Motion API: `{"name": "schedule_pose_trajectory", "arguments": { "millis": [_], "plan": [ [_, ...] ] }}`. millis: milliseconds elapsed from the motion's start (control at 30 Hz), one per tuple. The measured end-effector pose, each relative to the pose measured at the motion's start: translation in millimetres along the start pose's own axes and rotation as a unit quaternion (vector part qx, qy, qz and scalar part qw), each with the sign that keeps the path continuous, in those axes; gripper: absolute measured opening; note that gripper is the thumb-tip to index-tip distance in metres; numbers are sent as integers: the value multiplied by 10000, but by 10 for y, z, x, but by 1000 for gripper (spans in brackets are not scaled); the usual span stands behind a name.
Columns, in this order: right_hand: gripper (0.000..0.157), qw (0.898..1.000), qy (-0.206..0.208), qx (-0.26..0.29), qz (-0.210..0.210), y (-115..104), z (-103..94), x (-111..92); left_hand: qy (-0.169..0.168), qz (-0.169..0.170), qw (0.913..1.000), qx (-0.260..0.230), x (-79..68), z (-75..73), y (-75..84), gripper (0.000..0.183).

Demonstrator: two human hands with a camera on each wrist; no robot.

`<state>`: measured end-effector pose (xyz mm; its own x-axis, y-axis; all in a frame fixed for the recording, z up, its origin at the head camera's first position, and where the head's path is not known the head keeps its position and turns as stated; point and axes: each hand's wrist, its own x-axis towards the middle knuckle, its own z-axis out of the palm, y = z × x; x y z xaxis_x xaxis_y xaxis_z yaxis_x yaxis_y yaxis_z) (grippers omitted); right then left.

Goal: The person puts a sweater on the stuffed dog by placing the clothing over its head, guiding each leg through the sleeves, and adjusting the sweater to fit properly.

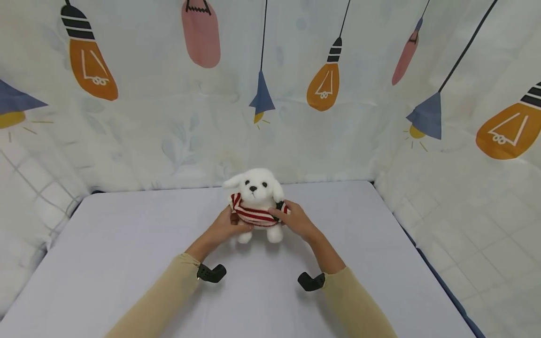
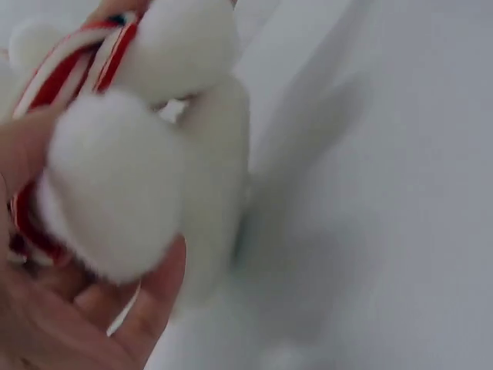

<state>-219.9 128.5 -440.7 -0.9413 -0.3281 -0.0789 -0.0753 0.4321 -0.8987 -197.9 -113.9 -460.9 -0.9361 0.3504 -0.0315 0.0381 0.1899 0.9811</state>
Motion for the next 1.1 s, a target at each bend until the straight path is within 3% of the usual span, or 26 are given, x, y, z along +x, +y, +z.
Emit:
{"name": "schedule_pose_trajectory", "arguments": {
  "millis": [133, 300, 567, 733, 1100],
  "plan": [
    [54, 9982, 363, 429, 222, -141, 1, -32, 306, -303, 9989, 164, -34, 54, 186, 83],
    [62, 9937, 661, 795, 439, -293, -38, -92, 432, -554, 9974, 163, -75, 75, 410, 83],
    [69, 9976, 394, 542, 181, -235, -15, -123, 1056, -704, 9909, 451, -103, 105, 398, 95],
    [66, 9970, 519, 550, 140, -195, 15, -92, 1309, -629, 9868, 713, -107, 112, 397, 86],
    [67, 9973, 527, 497, 117, -174, -21, -60, 850, -809, 9927, 263, 27, -45, 363, 80]
  ]
}}
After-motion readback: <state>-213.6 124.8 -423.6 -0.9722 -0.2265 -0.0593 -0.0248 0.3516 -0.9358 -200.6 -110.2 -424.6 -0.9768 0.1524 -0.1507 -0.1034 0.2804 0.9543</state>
